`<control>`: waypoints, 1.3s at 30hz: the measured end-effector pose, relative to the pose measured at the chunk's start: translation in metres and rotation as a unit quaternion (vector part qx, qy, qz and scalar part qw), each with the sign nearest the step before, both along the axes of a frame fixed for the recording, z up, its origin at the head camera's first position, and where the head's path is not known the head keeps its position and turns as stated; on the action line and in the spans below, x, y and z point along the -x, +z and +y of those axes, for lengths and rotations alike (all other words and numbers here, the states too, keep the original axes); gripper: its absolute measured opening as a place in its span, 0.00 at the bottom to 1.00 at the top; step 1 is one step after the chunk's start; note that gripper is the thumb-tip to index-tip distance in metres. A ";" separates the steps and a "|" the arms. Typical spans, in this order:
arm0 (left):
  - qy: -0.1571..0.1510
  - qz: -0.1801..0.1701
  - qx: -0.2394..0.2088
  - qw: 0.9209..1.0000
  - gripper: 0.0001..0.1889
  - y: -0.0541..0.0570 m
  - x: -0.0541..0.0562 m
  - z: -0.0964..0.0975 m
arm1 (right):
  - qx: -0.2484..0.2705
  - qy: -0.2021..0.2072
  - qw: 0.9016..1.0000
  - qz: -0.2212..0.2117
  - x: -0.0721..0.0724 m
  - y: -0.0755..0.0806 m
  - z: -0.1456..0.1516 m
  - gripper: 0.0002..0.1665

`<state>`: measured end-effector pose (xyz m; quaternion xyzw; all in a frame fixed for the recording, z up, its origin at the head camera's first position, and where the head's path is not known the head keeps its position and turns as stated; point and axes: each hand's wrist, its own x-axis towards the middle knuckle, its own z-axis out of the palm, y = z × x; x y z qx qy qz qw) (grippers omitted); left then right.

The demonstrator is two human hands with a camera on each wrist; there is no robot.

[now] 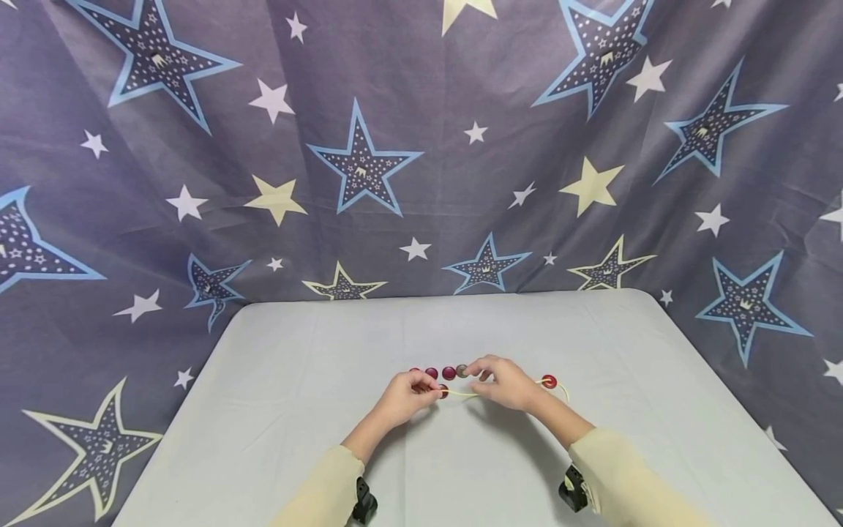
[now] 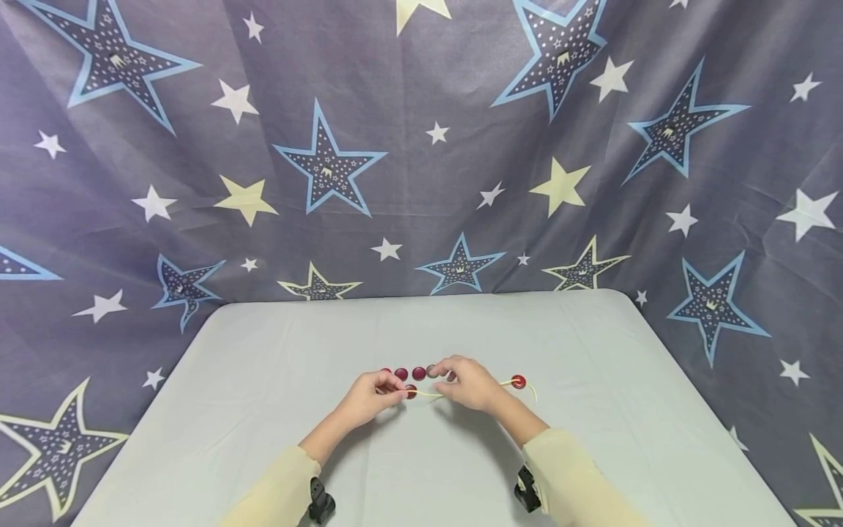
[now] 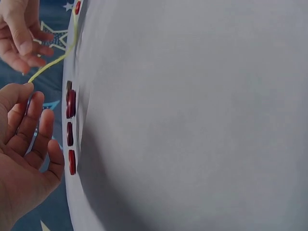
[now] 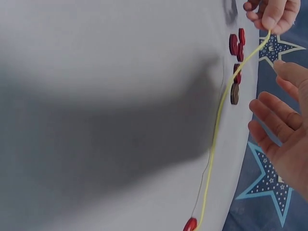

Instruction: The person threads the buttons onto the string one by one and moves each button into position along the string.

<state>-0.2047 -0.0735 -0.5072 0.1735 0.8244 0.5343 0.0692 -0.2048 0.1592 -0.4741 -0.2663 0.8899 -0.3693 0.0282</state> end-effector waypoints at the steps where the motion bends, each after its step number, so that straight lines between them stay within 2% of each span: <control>1: -0.002 -0.001 0.000 1.000 0.06 0.001 0.000 0.001 | 0.007 0.003 1.000 -0.005 0.000 0.000 -0.002 0.14; 6: -0.011 0.003 -0.003 1.000 0.06 0.002 0.000 0.003 | 0.031 0.015 0.999 -0.019 -0.003 0.002 -0.010 0.14; 16: -0.012 0.005 -0.005 1.000 0.06 0.003 -0.001 0.007 | 0.040 0.034 0.998 -0.027 -0.005 0.000 -0.018 0.13; 32: -0.014 0.029 0.001 0.999 0.04 0.005 -0.003 0.011 | 0.050 0.031 0.998 -0.029 -0.004 -0.011 -0.026 0.08; 34: -0.013 0.031 0.008 0.999 0.03 0.009 -0.005 0.012 | 0.048 0.030 0.998 -0.031 -0.004 -0.012 -0.027 0.08; 39: -0.027 0.033 0.006 0.999 0.04 0.033 -0.017 0.012 | 0.044 0.026 0.998 -0.045 -0.004 -0.011 -0.028 0.08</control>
